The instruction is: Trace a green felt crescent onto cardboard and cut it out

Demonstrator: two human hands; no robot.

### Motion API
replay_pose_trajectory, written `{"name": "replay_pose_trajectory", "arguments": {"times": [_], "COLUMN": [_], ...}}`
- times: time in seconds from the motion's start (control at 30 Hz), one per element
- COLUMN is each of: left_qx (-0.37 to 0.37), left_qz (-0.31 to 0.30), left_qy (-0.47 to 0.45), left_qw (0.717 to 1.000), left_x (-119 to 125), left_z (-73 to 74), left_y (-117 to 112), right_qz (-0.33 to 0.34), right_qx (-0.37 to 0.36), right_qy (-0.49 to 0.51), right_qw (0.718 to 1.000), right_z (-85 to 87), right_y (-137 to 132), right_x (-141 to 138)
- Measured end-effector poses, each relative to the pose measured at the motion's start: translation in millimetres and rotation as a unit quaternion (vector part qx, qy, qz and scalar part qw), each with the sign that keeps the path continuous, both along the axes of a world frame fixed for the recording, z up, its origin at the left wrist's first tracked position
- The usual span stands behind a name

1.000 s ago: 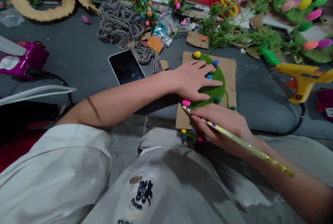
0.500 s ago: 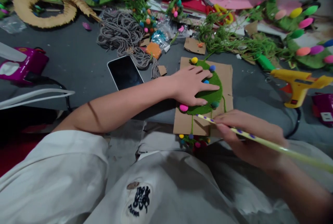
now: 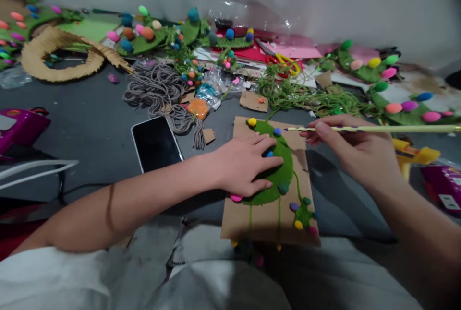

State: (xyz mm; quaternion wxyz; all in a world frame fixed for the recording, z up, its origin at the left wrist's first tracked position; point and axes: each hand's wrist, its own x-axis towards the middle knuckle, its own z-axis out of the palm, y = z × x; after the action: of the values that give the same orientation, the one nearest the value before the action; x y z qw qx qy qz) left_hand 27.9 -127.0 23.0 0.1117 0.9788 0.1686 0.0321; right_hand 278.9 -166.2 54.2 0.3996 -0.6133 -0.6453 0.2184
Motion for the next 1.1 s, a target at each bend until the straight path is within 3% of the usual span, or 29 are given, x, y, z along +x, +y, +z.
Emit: {"name": "replay_pose_trajectory", "arguments": {"times": [0.17,0.4,0.8,1.1], "left_qx": [0.009,-0.017,-0.016,-0.016], "left_qz": [0.014,0.021,0.028,0.028], "left_qy": [-0.002,0.008,0.014,0.021], "left_qw": [1.000,1.000,0.999,0.999], "left_x": [-2.0,-1.2,0.3,0.3], "left_z": [1.7,3.0,3.0,4.6], "left_y": [-4.0,-5.6,-5.1,-5.0], "right_qz": [0.059,0.157,0.221,0.248], "right_qx": [-0.051,-0.019,0.020,0.021], "right_qy": [0.025,-0.099,-0.155,-0.171], "right_qw": [0.997,0.982,0.963,0.953], "right_z": [3.4,-8.6,-21.7,-20.8], "right_y": [27.7,51.1,55.4,48.2], "right_x": [-12.1,-35.1,-39.2,-35.9]}}
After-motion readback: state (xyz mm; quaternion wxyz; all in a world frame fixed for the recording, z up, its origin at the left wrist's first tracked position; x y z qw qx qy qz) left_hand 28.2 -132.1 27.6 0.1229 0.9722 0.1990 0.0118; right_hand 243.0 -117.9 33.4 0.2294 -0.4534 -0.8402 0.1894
